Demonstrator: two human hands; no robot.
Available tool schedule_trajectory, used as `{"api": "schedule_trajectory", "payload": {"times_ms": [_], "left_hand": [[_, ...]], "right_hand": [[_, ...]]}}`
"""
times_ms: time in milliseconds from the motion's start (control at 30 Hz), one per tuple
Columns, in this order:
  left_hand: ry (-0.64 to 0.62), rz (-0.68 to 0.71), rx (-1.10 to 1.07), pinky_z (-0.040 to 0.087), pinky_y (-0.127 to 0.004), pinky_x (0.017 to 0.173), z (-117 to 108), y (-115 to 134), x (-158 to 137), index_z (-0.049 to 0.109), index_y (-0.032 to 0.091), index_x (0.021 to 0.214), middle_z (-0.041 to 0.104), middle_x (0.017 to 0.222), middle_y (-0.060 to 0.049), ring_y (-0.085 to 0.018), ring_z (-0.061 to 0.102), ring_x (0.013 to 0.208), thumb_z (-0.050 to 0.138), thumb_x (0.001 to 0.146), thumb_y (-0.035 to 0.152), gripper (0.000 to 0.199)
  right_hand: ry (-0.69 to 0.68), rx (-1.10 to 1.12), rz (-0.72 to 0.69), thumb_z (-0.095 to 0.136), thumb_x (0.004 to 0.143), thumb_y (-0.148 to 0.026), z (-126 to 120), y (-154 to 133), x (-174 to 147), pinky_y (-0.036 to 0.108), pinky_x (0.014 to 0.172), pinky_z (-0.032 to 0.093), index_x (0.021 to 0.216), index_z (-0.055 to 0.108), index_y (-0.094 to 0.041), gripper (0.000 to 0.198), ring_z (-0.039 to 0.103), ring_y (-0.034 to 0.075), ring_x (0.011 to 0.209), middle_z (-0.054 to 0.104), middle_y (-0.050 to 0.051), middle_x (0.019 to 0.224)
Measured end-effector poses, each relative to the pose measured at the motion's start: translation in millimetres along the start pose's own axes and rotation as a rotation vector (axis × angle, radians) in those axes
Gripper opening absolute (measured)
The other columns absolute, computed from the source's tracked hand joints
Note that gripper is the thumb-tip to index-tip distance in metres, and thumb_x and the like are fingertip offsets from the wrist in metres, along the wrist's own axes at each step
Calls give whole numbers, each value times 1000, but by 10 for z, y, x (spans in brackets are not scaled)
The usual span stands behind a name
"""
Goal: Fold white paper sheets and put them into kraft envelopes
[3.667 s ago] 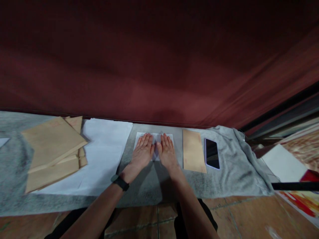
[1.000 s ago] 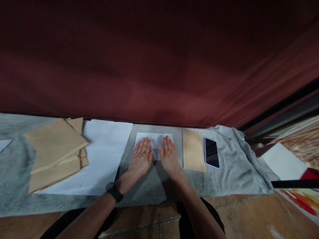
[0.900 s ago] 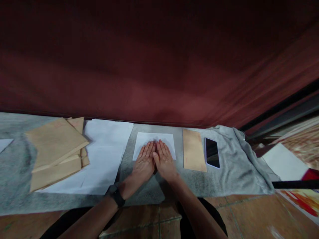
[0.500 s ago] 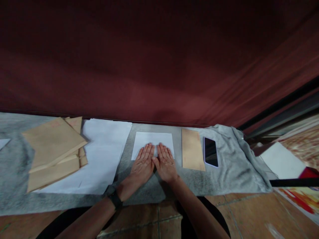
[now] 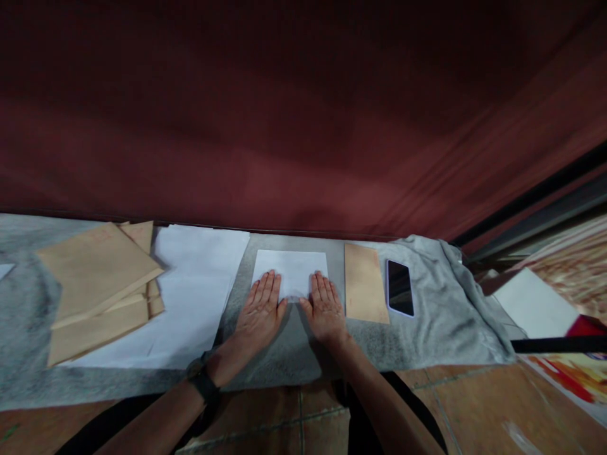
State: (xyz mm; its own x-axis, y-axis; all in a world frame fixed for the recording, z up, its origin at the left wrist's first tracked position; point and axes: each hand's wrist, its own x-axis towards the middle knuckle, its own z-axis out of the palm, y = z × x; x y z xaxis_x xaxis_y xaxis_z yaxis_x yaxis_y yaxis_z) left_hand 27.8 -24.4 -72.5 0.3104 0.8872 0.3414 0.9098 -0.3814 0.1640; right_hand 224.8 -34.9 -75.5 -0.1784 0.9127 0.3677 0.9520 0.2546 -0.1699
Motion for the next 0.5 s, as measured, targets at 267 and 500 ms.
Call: {"api": "schedule_trajectory", "payload": {"times_ms": [267,500], "left_hand": [[-7,-42,41,31,-52,124,-25,-78,13,39,0,153,36,162,-23,-33,32,153,34,102,38,64],[-1,-72,22,30,-54,124,-58,-130,7,33,2,157,35,163,-23,-33,31,153,33,102,38,66]], "right_hand": [[26,-11,30,36,107,-46,26,53,-35,50,121,32,160,30,-5,67,36,31,151,40,22,161],[52,5,36,37,107,-47,20,85,-53,51,120,34,161,26,-5,69,37,32,150,40,24,161]]}}
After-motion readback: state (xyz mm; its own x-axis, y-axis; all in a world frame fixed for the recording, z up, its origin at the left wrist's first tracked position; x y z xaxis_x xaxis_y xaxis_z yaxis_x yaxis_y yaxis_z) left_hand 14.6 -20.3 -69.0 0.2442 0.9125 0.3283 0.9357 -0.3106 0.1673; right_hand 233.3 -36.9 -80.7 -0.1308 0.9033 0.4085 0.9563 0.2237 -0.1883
